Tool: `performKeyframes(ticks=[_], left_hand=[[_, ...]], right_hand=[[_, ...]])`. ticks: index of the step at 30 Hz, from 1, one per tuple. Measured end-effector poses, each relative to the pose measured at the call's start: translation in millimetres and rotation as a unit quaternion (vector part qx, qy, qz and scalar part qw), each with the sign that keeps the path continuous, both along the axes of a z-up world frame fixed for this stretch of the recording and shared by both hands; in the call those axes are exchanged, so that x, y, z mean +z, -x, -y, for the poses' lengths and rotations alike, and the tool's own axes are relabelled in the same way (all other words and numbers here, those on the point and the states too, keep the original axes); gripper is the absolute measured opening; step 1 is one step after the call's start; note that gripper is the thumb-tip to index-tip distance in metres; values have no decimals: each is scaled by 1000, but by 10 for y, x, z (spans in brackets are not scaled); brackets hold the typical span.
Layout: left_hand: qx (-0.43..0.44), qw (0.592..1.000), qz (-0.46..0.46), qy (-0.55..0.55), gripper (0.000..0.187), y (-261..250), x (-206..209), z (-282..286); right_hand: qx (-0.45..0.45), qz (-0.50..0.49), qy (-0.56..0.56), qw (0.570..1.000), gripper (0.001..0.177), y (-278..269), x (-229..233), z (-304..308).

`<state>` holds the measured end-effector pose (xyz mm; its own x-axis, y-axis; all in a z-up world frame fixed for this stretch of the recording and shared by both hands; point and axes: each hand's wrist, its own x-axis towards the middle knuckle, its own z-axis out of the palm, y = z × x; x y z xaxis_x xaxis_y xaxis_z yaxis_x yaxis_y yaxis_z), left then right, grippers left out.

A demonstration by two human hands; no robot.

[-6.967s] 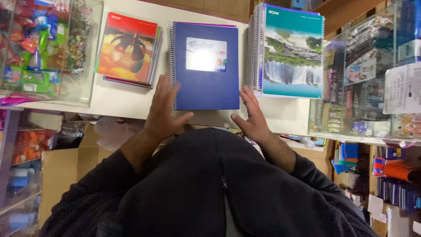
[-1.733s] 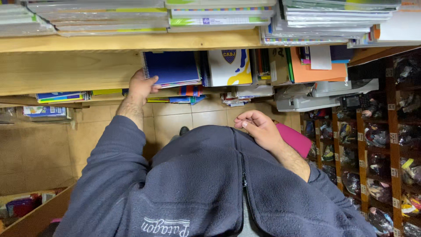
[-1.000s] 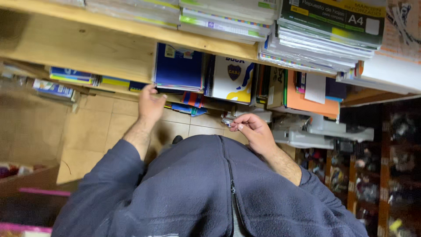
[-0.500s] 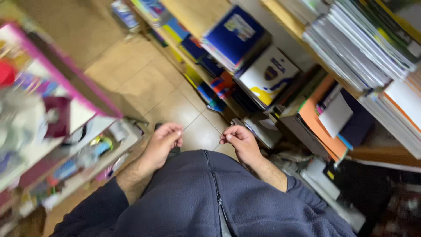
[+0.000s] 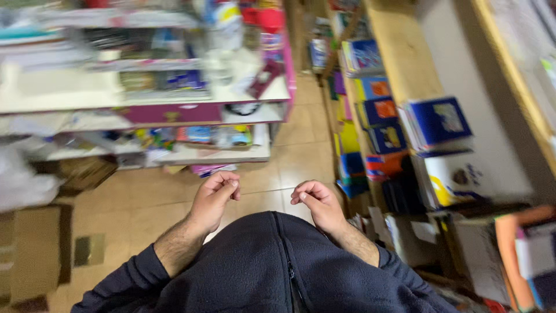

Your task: The person picks up notebooks one at a time from a counter, flips through the pages by hand, and places them onto a shelf with other notebooks.

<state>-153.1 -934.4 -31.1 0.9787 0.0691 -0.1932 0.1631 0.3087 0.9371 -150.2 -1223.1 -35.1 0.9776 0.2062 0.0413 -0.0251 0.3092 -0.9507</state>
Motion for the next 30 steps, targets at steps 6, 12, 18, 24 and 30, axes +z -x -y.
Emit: performKeyframes(ticks=[6,12,18,24,30], left_hand=[[139,990,-16,27,15,906,3,-1592],[261,964,-27,50,17,1815,120,-3010],[329,942,-17,63,14,2329,62,-3756],[384,921,-28,67,13,2311,-53,-4250],[417,908,-25,35,13,1767,-193,-5035]], right_hand=[[95,-12,-13,995,10,261,-240,-1812],[222,-3,-14,975,7,541,-9,-3376],[304,-1,-14,952,7,613,155,-4435],[353,-3,23,935,11,224,65,-5218],[339,8,29,940,12,-588,49,-6039]])
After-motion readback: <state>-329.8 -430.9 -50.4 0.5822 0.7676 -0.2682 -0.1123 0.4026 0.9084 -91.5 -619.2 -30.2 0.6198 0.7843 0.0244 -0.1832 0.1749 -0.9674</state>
